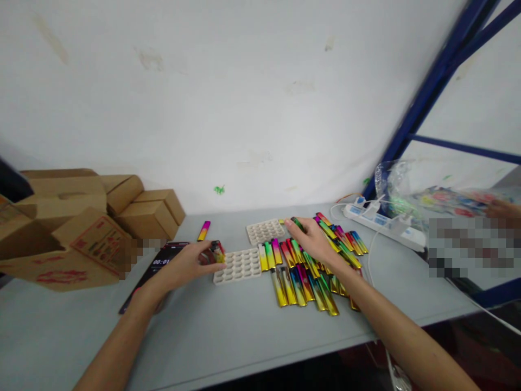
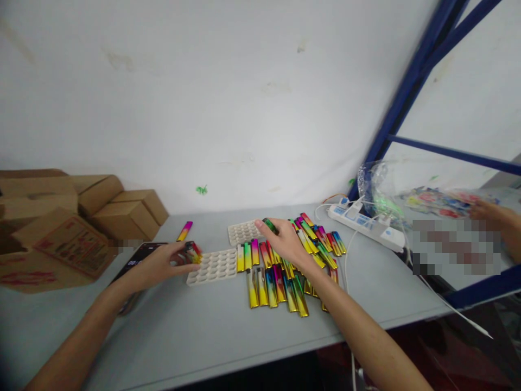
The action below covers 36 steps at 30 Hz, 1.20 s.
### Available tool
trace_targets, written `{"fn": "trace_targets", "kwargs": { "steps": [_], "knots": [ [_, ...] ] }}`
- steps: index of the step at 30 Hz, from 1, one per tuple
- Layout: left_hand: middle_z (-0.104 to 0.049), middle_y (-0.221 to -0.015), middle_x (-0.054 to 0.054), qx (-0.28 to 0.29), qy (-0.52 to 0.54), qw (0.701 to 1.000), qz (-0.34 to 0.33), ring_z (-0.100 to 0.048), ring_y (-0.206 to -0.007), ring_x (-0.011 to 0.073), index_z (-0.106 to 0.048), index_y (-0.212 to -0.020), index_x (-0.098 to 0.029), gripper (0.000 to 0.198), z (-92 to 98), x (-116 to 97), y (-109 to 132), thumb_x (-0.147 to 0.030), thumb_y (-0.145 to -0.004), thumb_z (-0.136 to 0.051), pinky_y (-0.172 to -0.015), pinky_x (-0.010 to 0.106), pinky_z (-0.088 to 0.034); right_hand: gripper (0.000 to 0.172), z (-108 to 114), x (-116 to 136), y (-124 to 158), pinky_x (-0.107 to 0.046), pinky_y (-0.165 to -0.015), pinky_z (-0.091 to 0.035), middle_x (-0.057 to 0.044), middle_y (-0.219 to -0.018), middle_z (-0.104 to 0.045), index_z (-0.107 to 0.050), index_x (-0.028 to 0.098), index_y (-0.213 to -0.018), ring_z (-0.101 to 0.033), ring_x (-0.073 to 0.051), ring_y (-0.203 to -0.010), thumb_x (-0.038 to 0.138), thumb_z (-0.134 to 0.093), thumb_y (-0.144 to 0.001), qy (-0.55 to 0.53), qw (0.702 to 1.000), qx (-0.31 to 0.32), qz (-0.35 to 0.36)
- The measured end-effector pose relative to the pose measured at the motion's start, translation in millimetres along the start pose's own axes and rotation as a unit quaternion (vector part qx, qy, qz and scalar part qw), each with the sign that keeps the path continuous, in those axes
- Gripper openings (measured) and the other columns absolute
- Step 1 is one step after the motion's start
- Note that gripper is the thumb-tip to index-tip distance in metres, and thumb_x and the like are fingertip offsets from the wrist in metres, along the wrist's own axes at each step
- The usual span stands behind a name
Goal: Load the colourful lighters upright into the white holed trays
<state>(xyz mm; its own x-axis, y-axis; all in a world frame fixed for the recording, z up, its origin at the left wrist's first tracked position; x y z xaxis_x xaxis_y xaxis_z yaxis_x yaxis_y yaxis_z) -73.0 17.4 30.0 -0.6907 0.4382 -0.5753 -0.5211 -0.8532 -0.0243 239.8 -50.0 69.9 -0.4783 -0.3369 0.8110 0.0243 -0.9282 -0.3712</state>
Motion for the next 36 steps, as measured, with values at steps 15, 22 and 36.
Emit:
{"fn": "trace_targets", "kwargs": {
  "steps": [15,22,36],
  "knots": [
    [-0.075,-0.075,0.003,0.022,0.017,0.999,0.025,-0.071,-0.070,0.0236,-0.060,-0.077,-0.022,0.053,3.9,-11.5,3.4,-0.071,-0.067,-0.079,-0.061,0.031,-0.054,0.044,-12.0,-16.8,5.9,-0.026,-0.056,-0.024,0.005,-0.062,-0.031,-0.033,0.023,-0.064,-0.030,-0.011,-0.059,0.050,-0.049,-0.095,0.032,0.999,-0.014,-0.005],
    [-0.076,-0.080,0.002,0.042,0.049,0.998,0.027,-0.070,-0.071,0.0220,-0.065,-0.086,-0.023,0.051,3.6,-11.9,6.0,-0.068,-0.067,-0.081,-0.061,0.030,-0.055,0.043,-18.7,-22.1,6.1,-0.026,-0.054,-0.023,0.005,-0.061,-0.030,-0.033,0.024,-0.064,-0.030,-0.011,-0.057,0.050,-0.049,-0.093,0.040,0.999,-0.002,-0.020],
    [-0.067,-0.091,0.005,0.062,-0.022,0.998,0.001,-0.066,-0.086,0.0297,-0.061,-0.088,-0.022,0.063,-0.9,-8.7,9.1,-0.063,-0.051,-0.092,-0.079,0.038,-0.055,0.034,-36.1,17.7,8.1,-0.031,-0.080,-0.050,-0.006,-0.095,-0.067,-0.065,0.020,-0.100,-0.062,-0.019,-0.087,0.046,-0.045,-0.109,-0.004,0.990,0.121,0.067]
  ]
}}
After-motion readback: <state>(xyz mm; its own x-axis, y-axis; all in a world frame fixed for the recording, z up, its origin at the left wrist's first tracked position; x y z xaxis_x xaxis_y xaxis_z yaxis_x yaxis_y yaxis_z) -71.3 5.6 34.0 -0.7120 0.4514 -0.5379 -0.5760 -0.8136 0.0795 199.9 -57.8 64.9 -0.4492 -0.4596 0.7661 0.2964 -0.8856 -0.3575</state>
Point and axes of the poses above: each hand's wrist, its own y-axis away from the middle knuckle, its own z-axis out of the back of the hand, x = y × z, the point moved 5 cm from there along -y, towards the middle knuckle
